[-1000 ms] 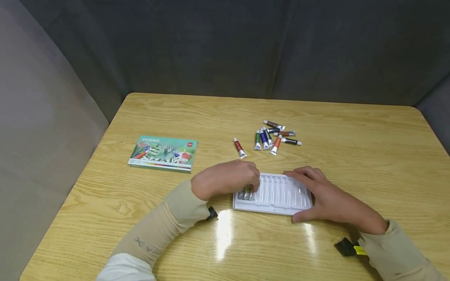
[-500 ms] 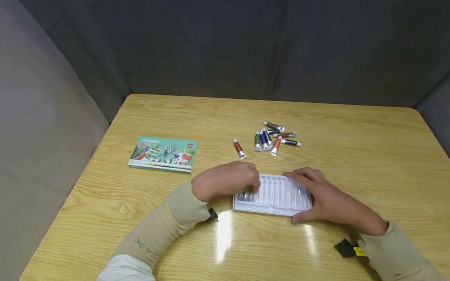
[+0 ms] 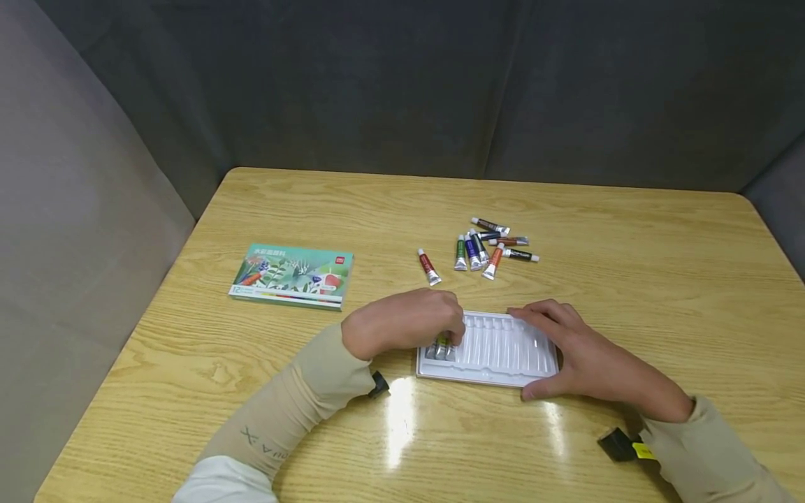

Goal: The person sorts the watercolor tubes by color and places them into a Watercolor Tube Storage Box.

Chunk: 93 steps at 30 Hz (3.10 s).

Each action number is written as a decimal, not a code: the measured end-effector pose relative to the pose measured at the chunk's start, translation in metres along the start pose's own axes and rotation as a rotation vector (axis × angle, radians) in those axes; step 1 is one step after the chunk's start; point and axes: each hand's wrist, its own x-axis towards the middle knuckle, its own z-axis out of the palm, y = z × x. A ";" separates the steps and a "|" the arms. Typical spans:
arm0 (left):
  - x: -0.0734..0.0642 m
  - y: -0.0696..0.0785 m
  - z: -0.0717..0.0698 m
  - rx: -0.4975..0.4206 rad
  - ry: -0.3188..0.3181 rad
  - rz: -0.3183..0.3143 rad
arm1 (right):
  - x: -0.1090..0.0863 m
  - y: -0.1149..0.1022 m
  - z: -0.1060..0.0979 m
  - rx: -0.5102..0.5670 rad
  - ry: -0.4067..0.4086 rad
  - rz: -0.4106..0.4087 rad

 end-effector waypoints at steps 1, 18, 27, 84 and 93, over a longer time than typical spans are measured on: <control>0.000 0.000 0.000 0.002 0.000 0.001 | 0.000 0.000 0.000 -0.001 0.000 0.000; 0.000 0.002 0.001 0.013 -0.013 -0.033 | 0.000 -0.001 0.000 0.005 -0.015 0.009; 0.000 0.001 0.000 0.010 -0.015 -0.029 | 0.000 -0.002 -0.001 0.000 -0.008 0.002; 0.013 -0.021 -0.010 -0.092 0.129 -0.042 | -0.002 0.000 -0.001 0.006 -0.013 0.001; 0.036 -0.031 -0.019 -0.023 0.134 -0.053 | -0.001 0.000 -0.003 0.024 -0.026 0.012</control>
